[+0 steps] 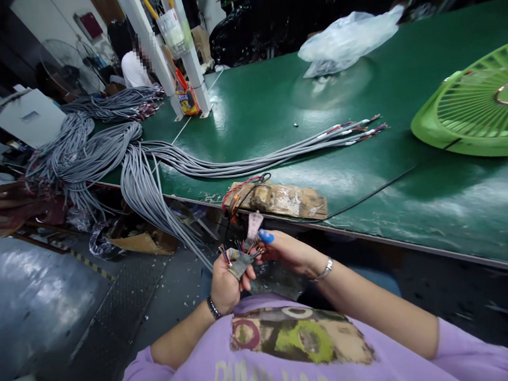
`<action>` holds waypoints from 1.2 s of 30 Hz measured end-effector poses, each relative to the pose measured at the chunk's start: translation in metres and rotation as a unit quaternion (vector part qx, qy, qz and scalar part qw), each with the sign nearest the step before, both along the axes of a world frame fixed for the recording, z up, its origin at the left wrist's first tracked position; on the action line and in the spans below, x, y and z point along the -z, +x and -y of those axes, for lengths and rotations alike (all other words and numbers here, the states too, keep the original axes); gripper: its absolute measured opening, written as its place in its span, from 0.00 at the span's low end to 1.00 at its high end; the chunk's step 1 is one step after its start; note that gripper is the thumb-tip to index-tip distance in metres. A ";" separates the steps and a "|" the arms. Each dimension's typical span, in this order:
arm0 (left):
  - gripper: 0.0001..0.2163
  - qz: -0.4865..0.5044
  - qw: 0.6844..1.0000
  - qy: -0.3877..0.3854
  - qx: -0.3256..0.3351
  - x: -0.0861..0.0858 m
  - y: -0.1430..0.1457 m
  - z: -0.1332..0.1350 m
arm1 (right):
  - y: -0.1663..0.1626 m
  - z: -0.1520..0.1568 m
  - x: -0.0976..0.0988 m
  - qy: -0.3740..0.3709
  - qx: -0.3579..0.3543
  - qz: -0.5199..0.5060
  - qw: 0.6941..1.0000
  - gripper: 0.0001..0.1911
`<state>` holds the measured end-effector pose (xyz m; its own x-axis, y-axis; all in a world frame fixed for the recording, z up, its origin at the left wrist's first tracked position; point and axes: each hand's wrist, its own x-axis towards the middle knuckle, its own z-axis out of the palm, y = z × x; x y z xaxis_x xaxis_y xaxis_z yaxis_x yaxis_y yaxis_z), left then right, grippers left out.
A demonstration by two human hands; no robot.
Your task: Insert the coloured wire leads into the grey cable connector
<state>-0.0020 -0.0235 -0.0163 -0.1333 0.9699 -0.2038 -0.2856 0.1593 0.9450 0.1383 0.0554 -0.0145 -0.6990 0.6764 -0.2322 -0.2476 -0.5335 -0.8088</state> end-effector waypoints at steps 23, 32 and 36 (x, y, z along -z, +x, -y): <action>0.15 -0.057 0.993 -0.045 0.088 0.009 0.004 0.001 | 0.010 0.026 0.009 0.152 0.092 0.091 0.980 0.17; 0.16 -0.116 0.986 -0.009 0.116 0.006 0.000 0.006 | 0.000 0.018 -0.005 0.168 0.073 0.116 0.976 0.17; 0.16 -0.082 0.993 -0.010 0.082 0.012 -0.003 0.006 | 0.002 0.019 0.001 0.145 0.056 0.110 0.982 0.18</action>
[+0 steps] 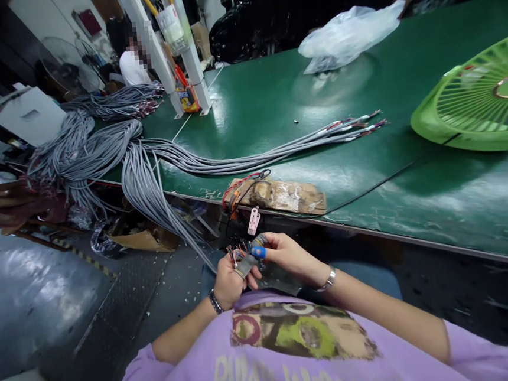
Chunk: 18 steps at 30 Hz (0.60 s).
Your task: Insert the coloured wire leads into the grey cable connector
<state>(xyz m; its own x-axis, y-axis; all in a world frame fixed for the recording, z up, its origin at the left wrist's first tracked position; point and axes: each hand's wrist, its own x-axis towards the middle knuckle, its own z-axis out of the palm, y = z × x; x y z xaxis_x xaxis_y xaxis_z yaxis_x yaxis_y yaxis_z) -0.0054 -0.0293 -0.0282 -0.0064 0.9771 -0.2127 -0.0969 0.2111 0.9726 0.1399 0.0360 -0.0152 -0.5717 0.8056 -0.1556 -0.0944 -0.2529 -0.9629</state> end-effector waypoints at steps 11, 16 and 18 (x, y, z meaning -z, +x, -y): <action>0.16 0.019 1.000 -0.012 -0.017 0.002 0.000 0.000 | -0.004 0.003 0.003 -0.004 0.015 -0.001 1.000 0.18; 0.16 0.055 0.995 -0.015 -0.082 0.003 -0.001 -0.003 | -0.006 0.006 0.008 -0.025 0.046 -0.009 0.999 0.18; 0.16 0.062 0.993 -0.012 -0.098 0.004 -0.001 -0.004 | -0.005 0.007 0.008 -0.021 0.046 -0.001 0.999 0.18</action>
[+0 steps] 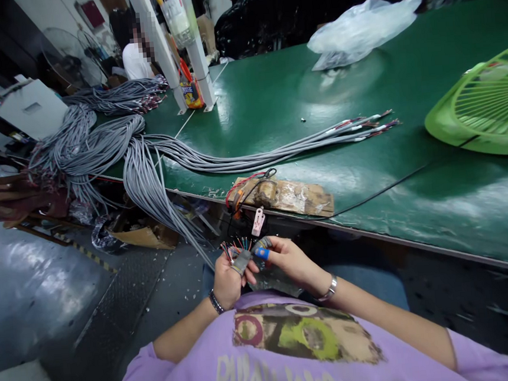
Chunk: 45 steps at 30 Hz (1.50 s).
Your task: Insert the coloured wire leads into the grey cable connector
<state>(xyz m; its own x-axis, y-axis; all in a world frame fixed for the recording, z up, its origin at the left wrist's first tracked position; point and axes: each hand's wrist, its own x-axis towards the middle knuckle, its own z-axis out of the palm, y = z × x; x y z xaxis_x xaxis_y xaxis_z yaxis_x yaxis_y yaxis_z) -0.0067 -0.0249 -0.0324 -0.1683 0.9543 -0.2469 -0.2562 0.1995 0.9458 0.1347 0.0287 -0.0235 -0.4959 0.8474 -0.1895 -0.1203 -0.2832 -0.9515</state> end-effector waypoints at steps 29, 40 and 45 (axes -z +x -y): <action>0.18 0.024 0.997 0.014 0.078 -0.017 -0.018 -0.011 | 0.008 -0.026 0.009 -0.133 0.070 -0.149 0.977 0.22; 0.18 0.093 0.978 0.026 0.184 -0.015 -0.013 -0.033 | -0.003 -0.038 -0.008 0.063 0.104 -0.058 0.991 0.22; 0.19 0.102 0.977 0.033 0.186 -0.014 -0.012 -0.036 | -0.013 -0.038 -0.001 -0.036 0.046 -0.182 0.982 0.23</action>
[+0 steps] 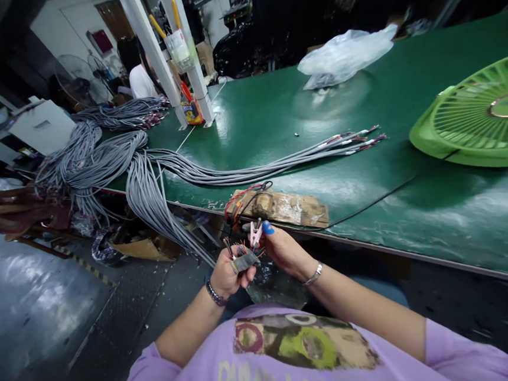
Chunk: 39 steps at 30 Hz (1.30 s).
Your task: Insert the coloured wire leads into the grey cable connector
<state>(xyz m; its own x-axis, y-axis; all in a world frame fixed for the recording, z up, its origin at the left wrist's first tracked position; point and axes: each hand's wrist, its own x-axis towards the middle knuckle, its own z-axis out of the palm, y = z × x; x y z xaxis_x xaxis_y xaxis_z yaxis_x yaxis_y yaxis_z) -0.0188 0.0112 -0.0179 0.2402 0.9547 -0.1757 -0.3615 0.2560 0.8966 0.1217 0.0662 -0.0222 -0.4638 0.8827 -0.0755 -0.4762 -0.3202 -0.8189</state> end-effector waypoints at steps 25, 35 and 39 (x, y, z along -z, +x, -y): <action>0.15 -0.084 0.990 0.060 -0.100 0.000 0.008 0.023 | 0.000 0.007 -0.008 -0.085 -0.003 -0.052 0.995 0.14; 0.16 -0.075 0.989 0.047 -0.114 -0.004 0.015 0.015 | -0.005 0.002 -0.003 -0.107 -0.005 -0.065 0.992 0.21; 0.16 -0.079 0.990 0.044 -0.112 -0.001 0.015 0.015 | -0.007 0.001 -0.009 -0.136 0.018 -0.091 0.986 0.21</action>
<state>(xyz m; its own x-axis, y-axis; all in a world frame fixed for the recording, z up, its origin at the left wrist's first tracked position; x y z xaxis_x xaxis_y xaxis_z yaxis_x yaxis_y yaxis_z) -0.0033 -0.0038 -0.0172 -0.0038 0.9942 -0.1070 -0.2538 0.1025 0.9618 0.1144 0.0655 -0.0128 -0.4601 0.8574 -0.2307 -0.6222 -0.4967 -0.6051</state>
